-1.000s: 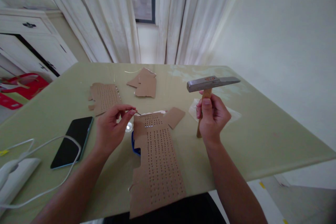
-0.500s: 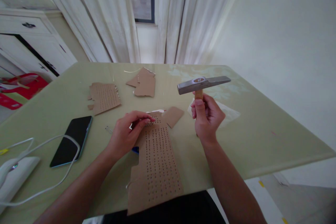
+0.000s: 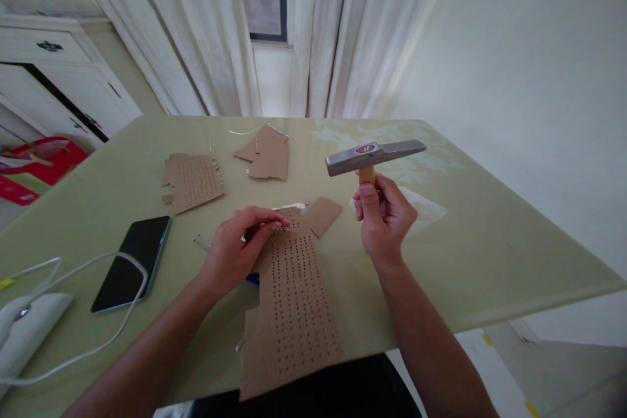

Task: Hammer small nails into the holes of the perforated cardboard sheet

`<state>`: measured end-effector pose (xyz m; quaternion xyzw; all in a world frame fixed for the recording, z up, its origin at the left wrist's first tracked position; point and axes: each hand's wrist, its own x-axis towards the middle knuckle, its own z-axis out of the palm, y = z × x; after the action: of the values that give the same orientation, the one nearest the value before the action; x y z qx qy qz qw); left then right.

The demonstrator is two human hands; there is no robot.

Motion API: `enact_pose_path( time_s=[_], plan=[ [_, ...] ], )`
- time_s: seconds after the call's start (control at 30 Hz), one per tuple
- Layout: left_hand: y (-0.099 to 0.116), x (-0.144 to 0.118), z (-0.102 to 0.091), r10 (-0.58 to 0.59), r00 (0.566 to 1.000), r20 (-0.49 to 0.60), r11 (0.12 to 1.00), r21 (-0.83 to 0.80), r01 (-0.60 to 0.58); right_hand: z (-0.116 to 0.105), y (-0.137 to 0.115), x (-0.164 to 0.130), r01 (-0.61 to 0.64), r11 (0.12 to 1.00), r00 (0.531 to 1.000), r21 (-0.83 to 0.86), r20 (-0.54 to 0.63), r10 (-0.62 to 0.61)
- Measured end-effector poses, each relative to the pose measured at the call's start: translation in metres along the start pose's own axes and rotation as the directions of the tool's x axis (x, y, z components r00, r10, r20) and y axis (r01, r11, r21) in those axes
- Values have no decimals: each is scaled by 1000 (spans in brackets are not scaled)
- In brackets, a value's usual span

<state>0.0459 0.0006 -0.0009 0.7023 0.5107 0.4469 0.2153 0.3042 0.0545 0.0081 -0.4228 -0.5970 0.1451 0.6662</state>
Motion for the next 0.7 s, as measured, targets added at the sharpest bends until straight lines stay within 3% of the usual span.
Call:
enact_pose_path(
  time_s=[0.5,0.7],
  plan=[
    [4,1,-3,96,995,26,989,107,-98,-1,1,-1,12,1000,999,4,46,-12],
    [7,5,-2,146,989,23,982,118,-147,-3,-4,2,85,990,977,-109,207,-61]
  ],
)
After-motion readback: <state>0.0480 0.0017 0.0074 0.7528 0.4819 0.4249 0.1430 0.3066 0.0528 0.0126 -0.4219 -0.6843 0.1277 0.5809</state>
